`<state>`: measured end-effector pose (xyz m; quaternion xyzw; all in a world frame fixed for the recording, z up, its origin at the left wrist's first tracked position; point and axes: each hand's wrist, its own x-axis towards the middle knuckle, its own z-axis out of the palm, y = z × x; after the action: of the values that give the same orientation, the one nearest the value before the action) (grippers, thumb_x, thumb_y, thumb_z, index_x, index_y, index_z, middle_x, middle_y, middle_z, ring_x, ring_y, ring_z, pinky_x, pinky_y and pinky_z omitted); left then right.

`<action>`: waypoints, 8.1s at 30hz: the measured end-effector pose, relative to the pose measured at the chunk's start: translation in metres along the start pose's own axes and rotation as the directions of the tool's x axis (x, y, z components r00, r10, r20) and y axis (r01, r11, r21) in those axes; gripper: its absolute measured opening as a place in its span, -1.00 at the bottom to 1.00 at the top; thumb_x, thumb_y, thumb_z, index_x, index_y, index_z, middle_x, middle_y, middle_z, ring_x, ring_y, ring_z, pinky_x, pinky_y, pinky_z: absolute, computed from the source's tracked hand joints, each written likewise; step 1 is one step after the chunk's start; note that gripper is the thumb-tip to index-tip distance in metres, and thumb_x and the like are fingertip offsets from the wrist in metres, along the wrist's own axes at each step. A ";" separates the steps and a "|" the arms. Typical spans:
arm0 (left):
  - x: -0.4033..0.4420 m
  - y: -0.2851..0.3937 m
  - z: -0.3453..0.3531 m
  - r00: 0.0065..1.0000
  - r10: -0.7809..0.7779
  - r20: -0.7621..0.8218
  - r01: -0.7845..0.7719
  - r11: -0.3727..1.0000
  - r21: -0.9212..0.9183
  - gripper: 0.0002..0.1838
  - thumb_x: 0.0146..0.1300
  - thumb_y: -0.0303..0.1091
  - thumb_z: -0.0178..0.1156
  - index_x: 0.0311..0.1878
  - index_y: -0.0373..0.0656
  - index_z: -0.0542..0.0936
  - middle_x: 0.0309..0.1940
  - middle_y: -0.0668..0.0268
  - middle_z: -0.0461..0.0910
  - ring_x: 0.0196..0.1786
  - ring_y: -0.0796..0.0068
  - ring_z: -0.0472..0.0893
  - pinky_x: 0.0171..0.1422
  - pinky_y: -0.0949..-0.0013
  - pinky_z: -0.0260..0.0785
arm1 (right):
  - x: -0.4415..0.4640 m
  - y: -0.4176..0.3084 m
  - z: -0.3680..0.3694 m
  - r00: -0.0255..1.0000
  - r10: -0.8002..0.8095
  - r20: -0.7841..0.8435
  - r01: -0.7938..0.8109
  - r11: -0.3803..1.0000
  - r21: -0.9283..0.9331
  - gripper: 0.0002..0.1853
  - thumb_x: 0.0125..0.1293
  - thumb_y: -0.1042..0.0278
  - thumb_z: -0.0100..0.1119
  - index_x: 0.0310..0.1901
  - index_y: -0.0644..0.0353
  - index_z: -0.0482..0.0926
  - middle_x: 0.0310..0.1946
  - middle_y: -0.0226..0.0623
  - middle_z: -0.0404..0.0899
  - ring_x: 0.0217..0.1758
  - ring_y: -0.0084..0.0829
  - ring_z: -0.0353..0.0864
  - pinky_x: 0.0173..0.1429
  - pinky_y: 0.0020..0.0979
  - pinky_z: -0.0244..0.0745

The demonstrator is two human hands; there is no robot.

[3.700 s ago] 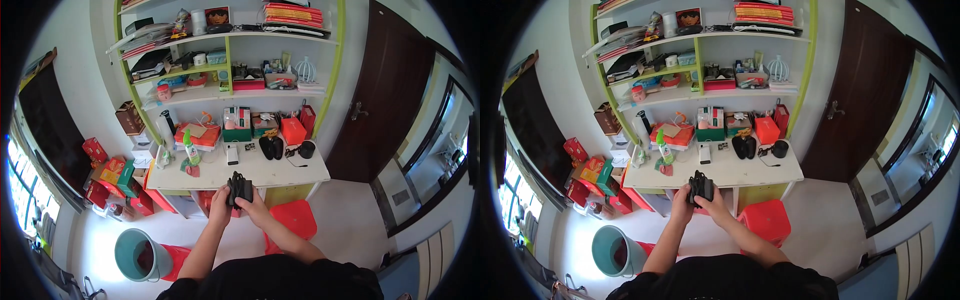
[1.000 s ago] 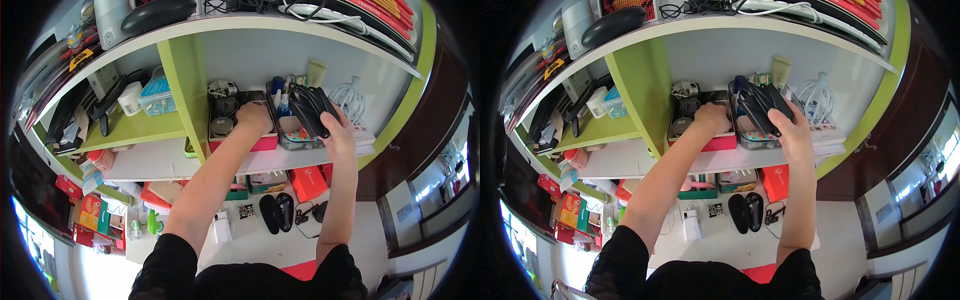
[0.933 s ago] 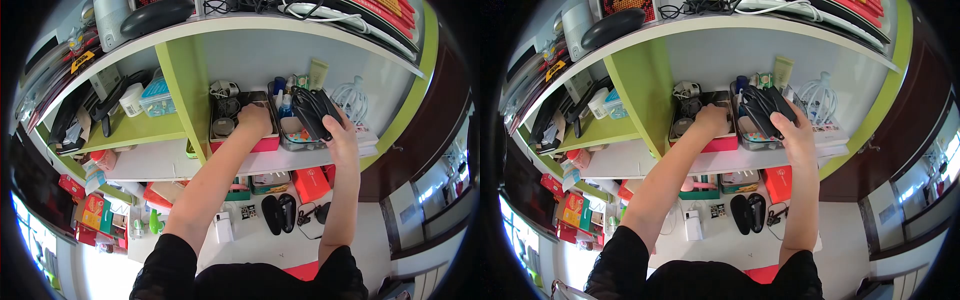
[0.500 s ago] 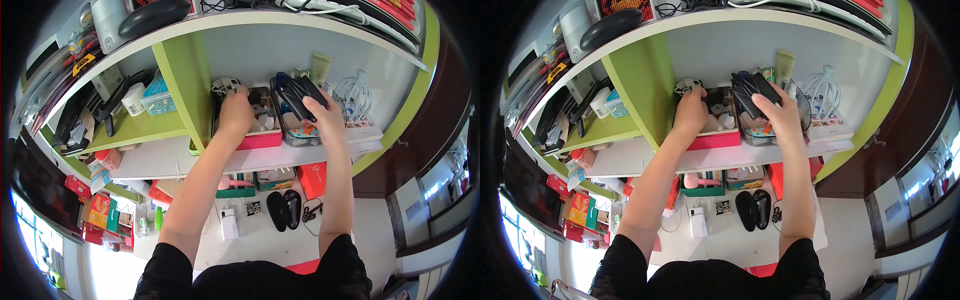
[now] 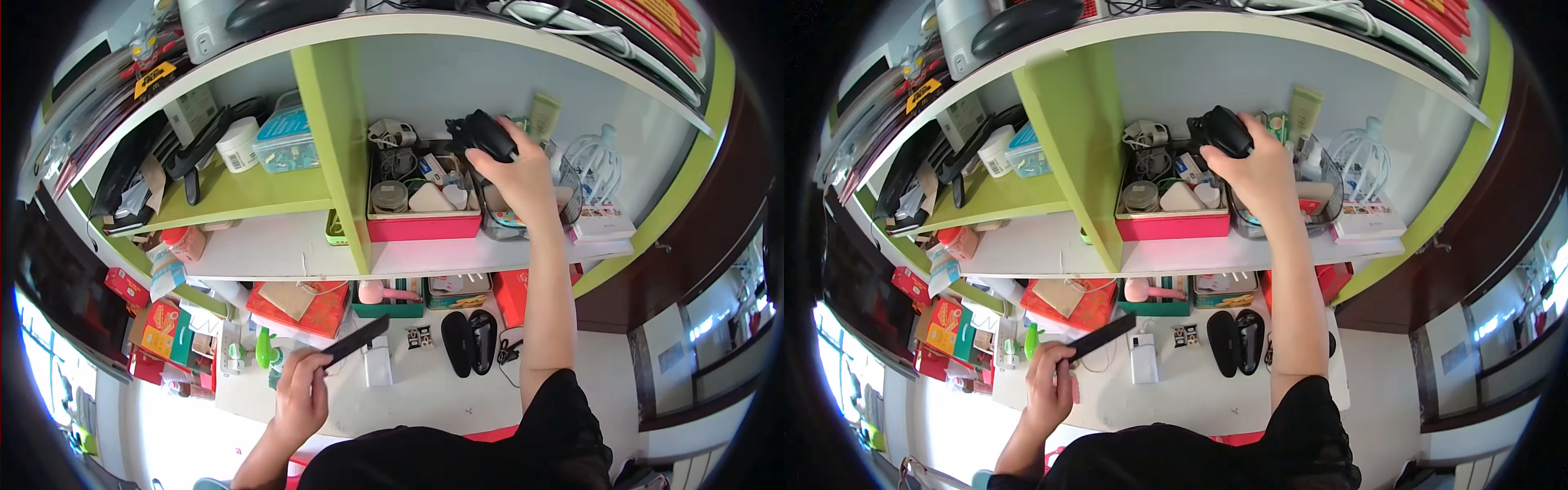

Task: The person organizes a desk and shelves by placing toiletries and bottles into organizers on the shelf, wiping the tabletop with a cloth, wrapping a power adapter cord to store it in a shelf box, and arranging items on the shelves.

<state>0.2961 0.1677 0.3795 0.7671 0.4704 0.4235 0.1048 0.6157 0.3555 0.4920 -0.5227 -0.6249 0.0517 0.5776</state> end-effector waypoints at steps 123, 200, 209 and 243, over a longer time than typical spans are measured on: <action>-0.119 -0.075 0.054 0.699 -0.592 0.401 0.711 0.512 -0.483 -0.78 0.34 -0.50 0.09 0.01 -0.35 0.52 -0.09 0.14 0.54 -0.11 0.32 0.58 0.00 0.33 0.51 | 0.157 0.140 -0.087 0.889 0.414 0.196 -0.242 0.786 -0.568 -0.72 0.18 0.52 -0.07 -0.12 0.30 0.58 -0.37 -0.02 0.63 -0.39 -0.22 0.68 -0.35 -0.28 0.57; -0.139 -0.095 0.065 0.553 -0.725 0.410 0.819 0.383 -0.427 -0.78 0.28 -0.57 0.05 -0.03 -0.39 0.51 -0.22 0.20 0.63 -0.15 0.43 0.65 -0.01 0.44 0.48 | 0.047 0.023 0.117 0.407 -0.170 0.897 0.405 0.914 -0.010 -0.36 -0.08 0.19 0.35 0.09 0.25 0.48 -0.16 0.07 0.59 -0.12 -0.03 0.59 0.06 -0.27 0.47; -0.138 -0.109 0.070 0.542 -0.729 0.418 0.827 0.374 -0.420 -0.78 0.26 -0.57 0.05 -0.05 -0.39 0.52 -0.24 0.18 0.63 -0.17 0.45 0.65 -0.03 0.43 0.49 | 0.052 0.005 0.101 0.547 -0.117 0.829 0.290 0.955 -0.057 -0.34 -0.11 0.12 0.40 0.02 0.37 0.49 -0.19 0.06 0.60 -0.09 -0.17 0.61 0.01 -0.37 0.45; -0.156 -0.112 0.063 0.664 -0.645 0.377 0.745 0.532 -0.402 -0.80 0.24 -0.56 0.10 -0.07 -0.33 0.55 -0.26 0.21 0.63 -0.23 0.47 0.65 -0.11 0.46 0.47 | 0.040 -0.001 0.030 0.838 0.079 0.540 0.165 0.907 -0.388 -0.58 0.00 0.27 0.38 -0.13 0.33 0.58 -0.33 -0.15 0.63 -0.27 -0.35 0.57 -0.07 -0.35 0.44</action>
<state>0.2420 0.1164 0.1921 0.4899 0.5907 0.3849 0.5127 0.6000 0.3997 0.5093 -0.5832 -0.7709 0.0493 0.2514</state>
